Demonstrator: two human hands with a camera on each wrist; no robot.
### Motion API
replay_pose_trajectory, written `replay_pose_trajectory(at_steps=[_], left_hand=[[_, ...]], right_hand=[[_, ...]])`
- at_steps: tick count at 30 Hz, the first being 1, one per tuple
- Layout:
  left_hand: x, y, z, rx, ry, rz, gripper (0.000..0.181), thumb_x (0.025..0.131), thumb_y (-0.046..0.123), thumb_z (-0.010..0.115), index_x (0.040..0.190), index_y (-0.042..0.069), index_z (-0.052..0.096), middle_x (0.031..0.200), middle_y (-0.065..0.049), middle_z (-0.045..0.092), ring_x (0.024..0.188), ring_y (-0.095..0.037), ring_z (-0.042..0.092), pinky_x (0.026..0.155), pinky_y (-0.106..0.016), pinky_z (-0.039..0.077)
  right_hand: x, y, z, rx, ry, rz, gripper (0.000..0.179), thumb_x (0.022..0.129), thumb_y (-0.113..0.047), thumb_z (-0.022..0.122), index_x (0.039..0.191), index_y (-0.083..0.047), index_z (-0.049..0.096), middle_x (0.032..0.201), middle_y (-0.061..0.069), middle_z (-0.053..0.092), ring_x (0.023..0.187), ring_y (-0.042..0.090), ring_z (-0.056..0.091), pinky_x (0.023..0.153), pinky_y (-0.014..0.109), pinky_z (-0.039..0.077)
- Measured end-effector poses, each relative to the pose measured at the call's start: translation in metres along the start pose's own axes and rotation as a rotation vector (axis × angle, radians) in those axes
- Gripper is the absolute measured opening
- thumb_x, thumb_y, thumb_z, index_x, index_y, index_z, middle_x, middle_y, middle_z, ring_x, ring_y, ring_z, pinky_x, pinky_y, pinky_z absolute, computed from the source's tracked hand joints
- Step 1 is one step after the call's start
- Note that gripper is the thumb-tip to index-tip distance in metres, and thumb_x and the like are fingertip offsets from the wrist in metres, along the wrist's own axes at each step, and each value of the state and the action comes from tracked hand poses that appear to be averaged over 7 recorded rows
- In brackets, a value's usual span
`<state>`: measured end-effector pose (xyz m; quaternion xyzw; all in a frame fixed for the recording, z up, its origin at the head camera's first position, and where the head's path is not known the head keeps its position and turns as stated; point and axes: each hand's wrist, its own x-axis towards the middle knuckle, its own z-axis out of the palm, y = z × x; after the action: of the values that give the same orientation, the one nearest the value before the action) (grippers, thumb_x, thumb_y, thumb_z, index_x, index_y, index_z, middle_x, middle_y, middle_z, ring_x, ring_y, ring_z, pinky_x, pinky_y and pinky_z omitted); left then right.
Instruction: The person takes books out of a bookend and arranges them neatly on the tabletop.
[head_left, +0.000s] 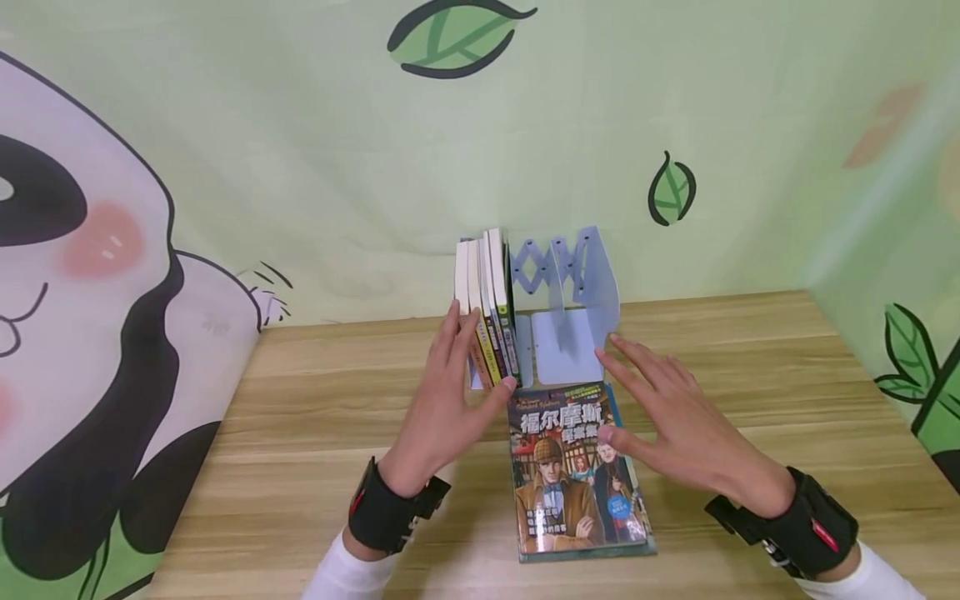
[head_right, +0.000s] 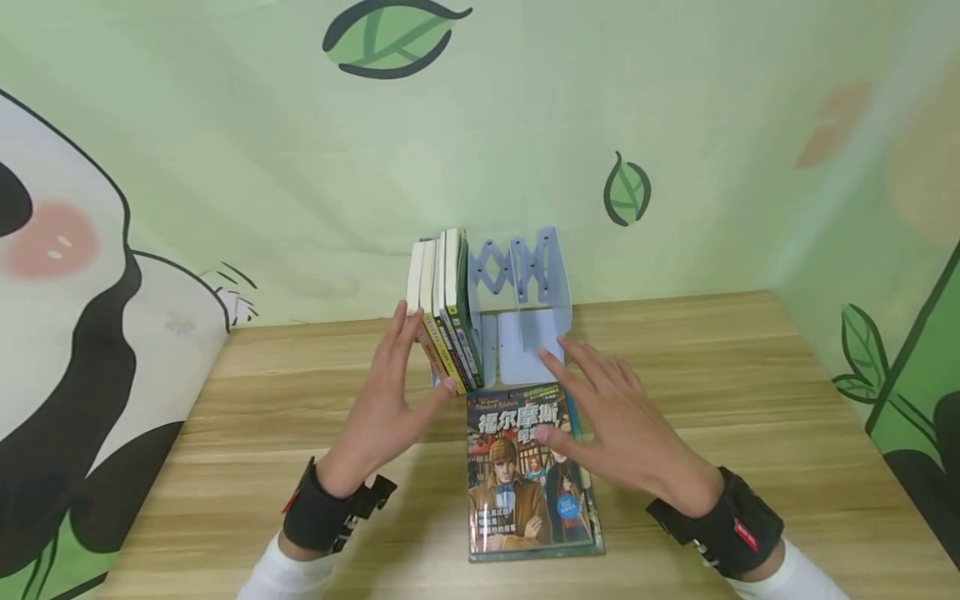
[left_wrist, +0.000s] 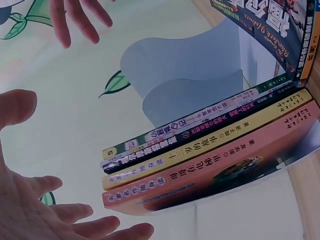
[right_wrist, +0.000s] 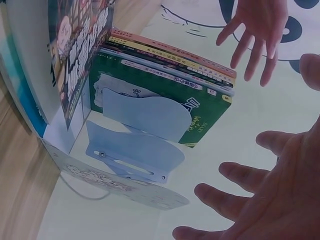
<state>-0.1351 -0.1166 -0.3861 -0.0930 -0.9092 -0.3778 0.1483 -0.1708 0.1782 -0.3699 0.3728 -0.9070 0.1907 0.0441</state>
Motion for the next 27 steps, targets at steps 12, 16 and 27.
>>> replay_pose_trajectory(at_steps=[12, 16, 27], left_hand=[[0.012, -0.015, 0.004, -0.084, 0.103, -0.048, 0.084, 0.095, 0.044, 0.058, 0.158, 0.033, 0.004, 0.167, 0.006, -0.005, 0.152, -0.030, 0.014, 0.112, -0.059, 0.034], [0.017, -0.021, 0.006, -0.120, 0.135, -0.069, 0.084, 0.095, 0.041, 0.058, 0.159, 0.032, 0.003, 0.166, 0.009, -0.004, 0.152, -0.028, 0.013, 0.116, -0.059, 0.028], [0.026, -0.033, 0.010, -0.155, 0.181, -0.120, 0.084, 0.096, 0.041, 0.057, 0.158, 0.034, 0.001, 0.167, 0.006, 0.002, 0.152, -0.024, 0.015, 0.121, -0.052, 0.023]], right_hand=[[0.003, -0.001, -0.007, -0.002, 0.016, -0.019, 0.081, 0.093, -0.047, 0.062, 0.158, -0.025, 0.019, 0.164, 0.012, 0.020, 0.149, 0.039, 0.021, 0.117, 0.065, 0.015], [0.003, -0.001, -0.006, -0.002, 0.022, -0.012, 0.083, 0.092, -0.045, 0.064, 0.158, -0.027, 0.018, 0.164, 0.011, 0.020, 0.149, 0.038, 0.021, 0.117, 0.065, 0.016], [0.002, -0.001, -0.008, -0.017, 0.044, -0.023, 0.084, 0.091, -0.043, 0.065, 0.158, -0.027, 0.018, 0.163, 0.012, 0.021, 0.149, 0.037, 0.021, 0.117, 0.064, 0.018]])
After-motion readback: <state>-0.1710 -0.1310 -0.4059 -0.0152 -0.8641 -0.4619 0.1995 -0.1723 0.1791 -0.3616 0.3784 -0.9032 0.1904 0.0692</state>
